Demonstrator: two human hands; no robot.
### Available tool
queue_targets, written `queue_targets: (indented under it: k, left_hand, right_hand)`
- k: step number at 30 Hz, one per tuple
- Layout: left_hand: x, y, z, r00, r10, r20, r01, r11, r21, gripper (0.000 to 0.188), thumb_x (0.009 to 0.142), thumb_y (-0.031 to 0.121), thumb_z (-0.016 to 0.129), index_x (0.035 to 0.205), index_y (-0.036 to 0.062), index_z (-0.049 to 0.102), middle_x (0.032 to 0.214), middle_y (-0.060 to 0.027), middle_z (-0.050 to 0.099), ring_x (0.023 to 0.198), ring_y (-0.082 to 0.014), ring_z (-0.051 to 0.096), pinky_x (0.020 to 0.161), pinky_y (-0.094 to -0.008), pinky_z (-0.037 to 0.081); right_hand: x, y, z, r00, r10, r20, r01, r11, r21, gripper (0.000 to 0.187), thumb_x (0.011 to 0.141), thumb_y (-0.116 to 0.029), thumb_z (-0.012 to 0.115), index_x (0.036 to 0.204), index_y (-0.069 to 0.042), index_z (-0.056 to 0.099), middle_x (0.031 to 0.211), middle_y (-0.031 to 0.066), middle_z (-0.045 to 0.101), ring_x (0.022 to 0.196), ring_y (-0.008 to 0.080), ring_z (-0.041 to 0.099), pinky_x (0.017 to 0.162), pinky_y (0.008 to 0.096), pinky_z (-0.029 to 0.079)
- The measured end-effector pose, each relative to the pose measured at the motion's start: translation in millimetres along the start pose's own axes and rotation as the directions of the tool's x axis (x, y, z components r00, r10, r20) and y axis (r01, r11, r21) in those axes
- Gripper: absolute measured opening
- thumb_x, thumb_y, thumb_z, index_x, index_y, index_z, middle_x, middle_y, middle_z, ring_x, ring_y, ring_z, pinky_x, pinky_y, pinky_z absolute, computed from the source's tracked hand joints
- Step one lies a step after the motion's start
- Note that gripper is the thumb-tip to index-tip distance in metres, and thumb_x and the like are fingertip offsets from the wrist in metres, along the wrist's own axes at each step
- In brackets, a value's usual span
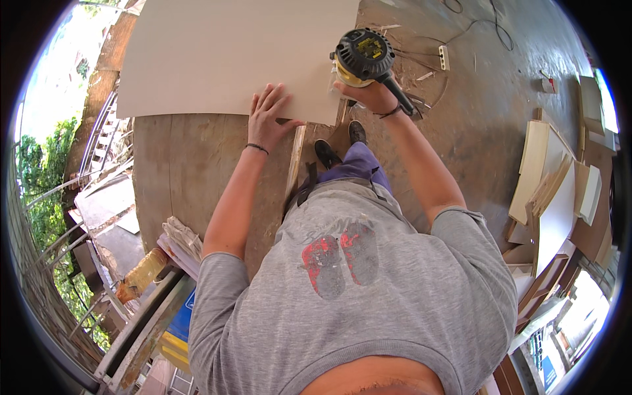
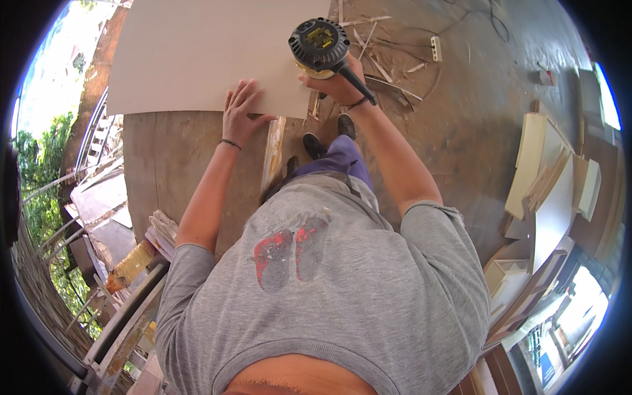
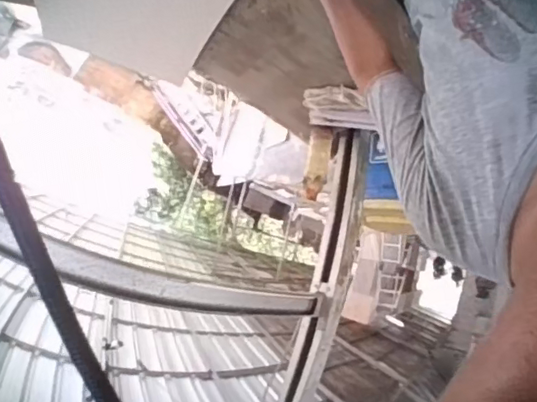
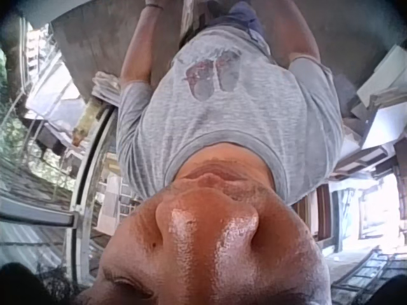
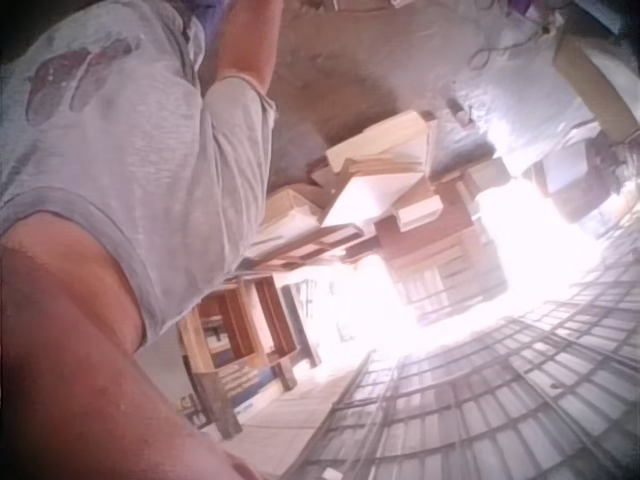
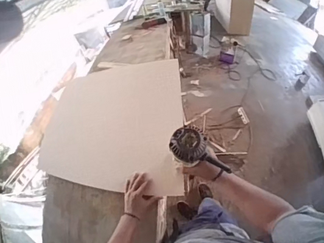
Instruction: The person shapes the edge of a wood panel using a router, then lifts and turns the panel to continue on another side.
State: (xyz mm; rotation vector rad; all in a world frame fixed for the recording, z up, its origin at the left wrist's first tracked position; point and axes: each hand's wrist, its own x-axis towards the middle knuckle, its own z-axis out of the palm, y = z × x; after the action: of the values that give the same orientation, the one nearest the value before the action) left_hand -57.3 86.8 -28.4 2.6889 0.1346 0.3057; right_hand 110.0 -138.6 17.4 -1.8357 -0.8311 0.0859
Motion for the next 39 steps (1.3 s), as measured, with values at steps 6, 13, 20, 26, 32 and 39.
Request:
queue_targets:
  k: [6, 13, 20, 26, 32, 39]
  left_hand:
    - [1, -2, -5, 0.998, -0.026, 0.063, 0.029, 0.998, -0.049, 0.064, 0.066, 0.042, 0.079, 0.123, 0.0184, 0.063, 0.144, 0.0013, 0.045, 0.139, -0.0195, 0.031, 0.116, -0.0423, 0.018]
    - [0, -3, 0, 0.999, -0.017, 0.033, 0.019, 0.999, -0.038, 0.063, 0.067, 0.041, 0.079, 0.123, 0.0192, 0.062, 0.144, 0.0031, 0.045, 0.139, -0.018, 0.031, 0.116, -0.0411, 0.019]
    - [-2, -1, 0, 1.0, -0.008, 0.006, 0.008, 0.997, -0.078, 0.06, 0.067, 0.037, 0.08, 0.121, 0.0168, 0.064, 0.142, 0.0003, 0.047, 0.138, -0.0188, 0.034, 0.115, -0.042, 0.02]
    - [1, -8, 4, 1.0, 0.019, 0.013, -0.018, 0.999, -0.043, 0.064, 0.068, 0.046, 0.076, 0.123, 0.0168, 0.063, 0.144, 0.0019, 0.045, 0.139, -0.0177, 0.031, 0.116, -0.0401, 0.018]
    - [1, 1, 2, 0.999, 0.051, -0.011, -0.051, 0.998, -0.036, 0.06, 0.07, 0.048, 0.075, 0.119, 0.0141, 0.065, 0.142, -0.0017, 0.047, 0.138, -0.0211, 0.034, 0.116, -0.0448, 0.016]
    - [13, 39, 24, 0.995, -0.087, 0.051, 0.09, 0.995, -0.053, 0.062, 0.076, 0.057, 0.066, 0.119, 0.0123, 0.064, 0.146, -0.0052, 0.042, 0.142, -0.0262, 0.024, 0.111, -0.0631, 0.006]
  right_hand:
    - [10, 19, 13, 1.0, 0.014, 0.024, -0.015, 0.998, 0.058, 0.043, 0.064, -0.026, 0.085, 0.1, -0.009, 0.07, 0.096, 0.006, 0.07, 0.088, 0.0175, 0.067, 0.08, 0.0315, 0.053]
    - [-9, 16, 18, 0.993, 0.087, 0.082, -0.094, 0.992, 0.081, 0.043, 0.064, -0.027, 0.085, 0.1, -0.009, 0.069, 0.093, 0.0063, 0.071, 0.086, 0.0168, 0.068, 0.079, 0.0307, 0.054]
    - [-67, 2, 36, 0.992, -0.061, 0.11, 0.074, 0.99, -0.121, 0.057, 0.059, -0.028, 0.088, 0.107, -0.005, 0.066, 0.096, 0.0088, 0.07, 0.088, 0.0191, 0.068, 0.08, 0.031, 0.053]
    - [-97, -15, 38, 0.988, 0.093, 0.12, -0.094, 0.996, -0.002, 0.066, 0.058, -0.029, 0.088, 0.113, -0.004, 0.061, 0.109, 0.0128, 0.065, 0.098, 0.0254, 0.065, 0.085, 0.0334, 0.051]
    - [-124, -29, 33, 0.971, 0.122, 0.206, -0.119, 0.993, -0.025, 0.056, 0.066, -0.031, 0.084, 0.111, -0.007, 0.062, 0.108, 0.0084, 0.066, 0.096, 0.0236, 0.065, 0.086, 0.0353, 0.051]
    - [-132, -32, 3, 1.0, 0.023, -0.019, -0.026, 0.989, -0.143, 0.041, 0.072, -0.03, 0.081, 0.105, -0.01, 0.066, 0.101, 0.0039, 0.067, 0.09, 0.0193, 0.064, 0.082, 0.0343, 0.051]
